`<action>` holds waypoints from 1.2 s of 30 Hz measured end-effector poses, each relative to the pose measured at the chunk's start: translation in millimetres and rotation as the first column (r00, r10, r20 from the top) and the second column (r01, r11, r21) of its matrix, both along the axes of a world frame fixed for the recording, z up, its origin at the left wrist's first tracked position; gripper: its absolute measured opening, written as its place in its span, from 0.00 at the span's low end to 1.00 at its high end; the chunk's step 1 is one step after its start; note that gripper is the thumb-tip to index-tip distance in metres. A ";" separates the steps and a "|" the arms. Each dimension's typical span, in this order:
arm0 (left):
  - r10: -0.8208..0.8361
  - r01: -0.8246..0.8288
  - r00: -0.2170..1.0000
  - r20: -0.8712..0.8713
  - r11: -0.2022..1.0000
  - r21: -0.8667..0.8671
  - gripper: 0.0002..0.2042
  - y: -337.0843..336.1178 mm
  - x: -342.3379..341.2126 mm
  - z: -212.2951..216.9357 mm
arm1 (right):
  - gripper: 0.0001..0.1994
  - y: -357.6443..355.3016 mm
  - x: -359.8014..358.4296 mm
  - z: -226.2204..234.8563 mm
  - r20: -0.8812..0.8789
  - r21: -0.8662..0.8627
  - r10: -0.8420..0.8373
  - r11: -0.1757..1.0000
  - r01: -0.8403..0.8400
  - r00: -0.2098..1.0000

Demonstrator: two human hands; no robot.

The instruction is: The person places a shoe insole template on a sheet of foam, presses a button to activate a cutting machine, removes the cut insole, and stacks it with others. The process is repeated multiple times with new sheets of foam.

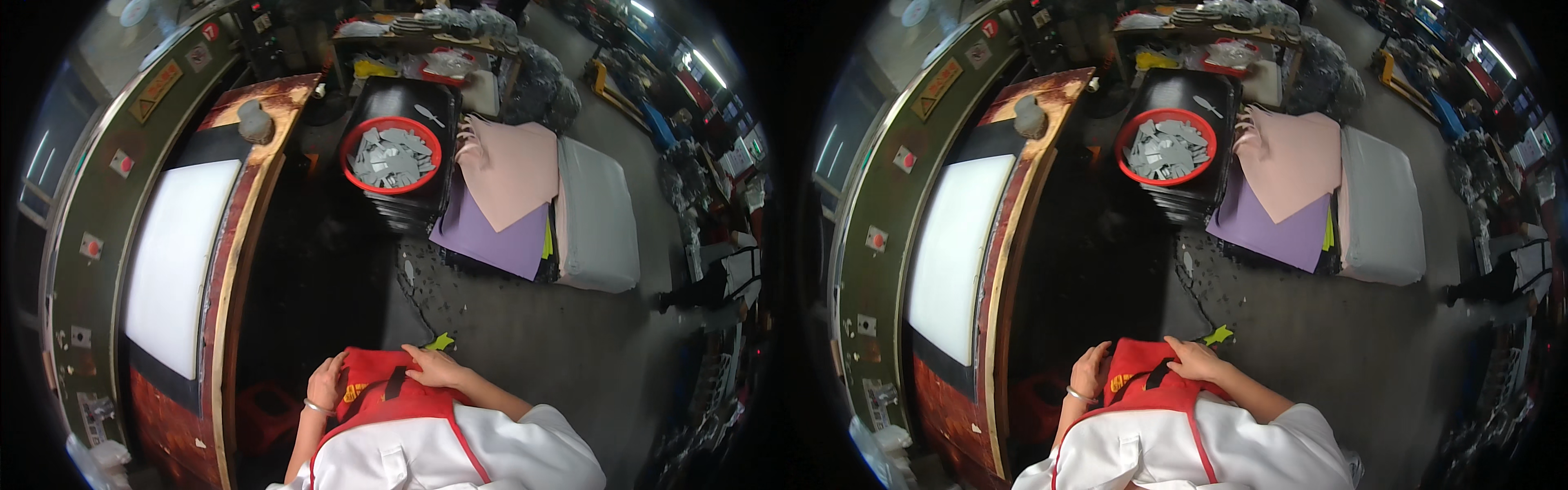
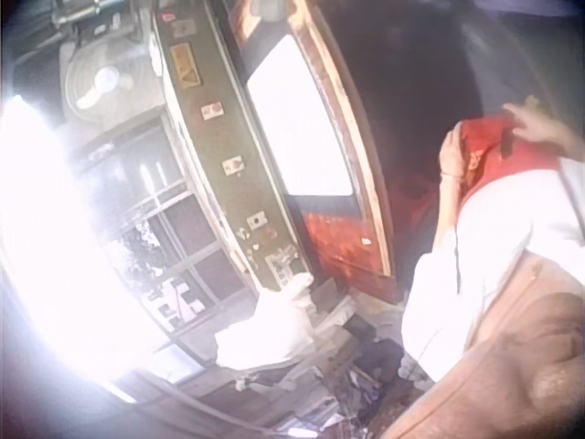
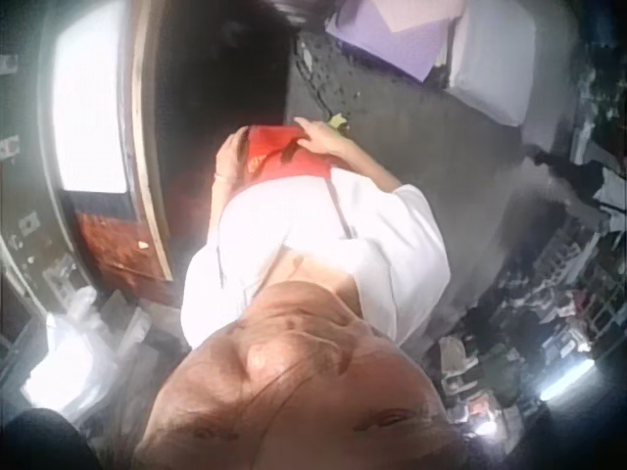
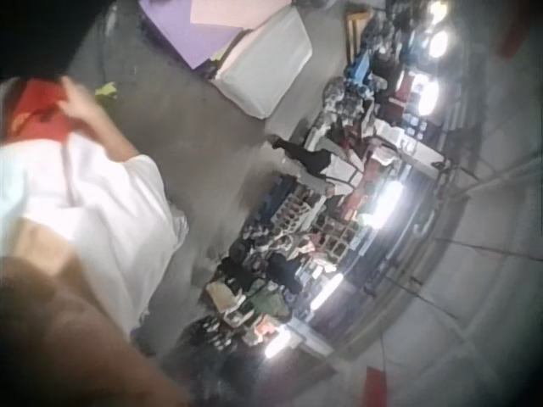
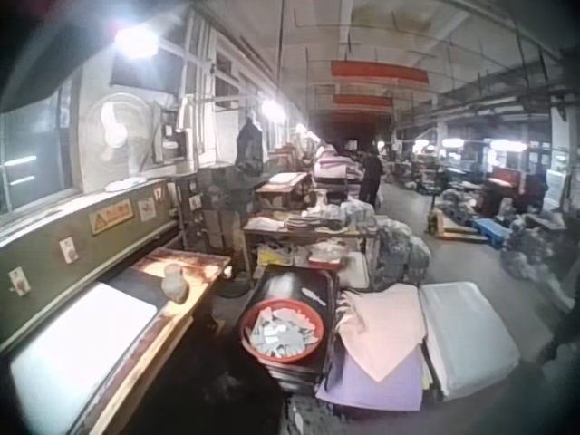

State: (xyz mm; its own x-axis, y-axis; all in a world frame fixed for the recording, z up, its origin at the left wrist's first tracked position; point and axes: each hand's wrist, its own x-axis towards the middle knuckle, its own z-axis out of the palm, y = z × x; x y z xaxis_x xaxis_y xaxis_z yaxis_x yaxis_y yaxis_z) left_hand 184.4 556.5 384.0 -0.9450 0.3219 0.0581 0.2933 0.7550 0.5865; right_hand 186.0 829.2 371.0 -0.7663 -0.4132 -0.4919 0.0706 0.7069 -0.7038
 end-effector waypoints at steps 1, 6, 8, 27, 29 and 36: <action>-0.050 0.051 0.998 0.047 0.998 -0.021 0.16 5.9 -10.1 -2.8 | 0.33 3.1 0.5 -2.7 0.000 -0.017 -0.031 0.999 0.031 1.000; -0.275 0.280 0.955 0.109 0.959 -0.035 0.17 36.1 -73.9 -9.5 | 0.30 8.1 -19.8 -11.9 0.021 -0.047 -0.076 0.996 0.077 0.997; -0.302 0.303 0.952 0.044 0.952 -0.031 0.17 40.5 -111.7 -4.2 | 0.30 7.0 -42.6 -13.2 0.000 -0.068 -0.073 0.995 0.073 0.997; -0.327 0.405 0.819 -0.472 0.911 0.073 0.15 78.9 -447.1 16.5 | 0.23 29.7 -208.6 12.6 -0.086 0.039 -0.509 0.858 0.513 0.857; -0.619 0.654 0.730 -0.289 0.755 0.034 0.16 105.6 -447.2 -8.8 | 0.24 31.5 -198.1 2.2 -0.019 -0.085 -0.573 0.817 0.570 0.819; -0.795 0.777 0.120 0.595 0.448 0.442 0.18 155.7 -393.5 -95.8 | 0.25 28.8 -151.4 -41.6 0.356 -0.370 -0.606 0.607 0.703 0.711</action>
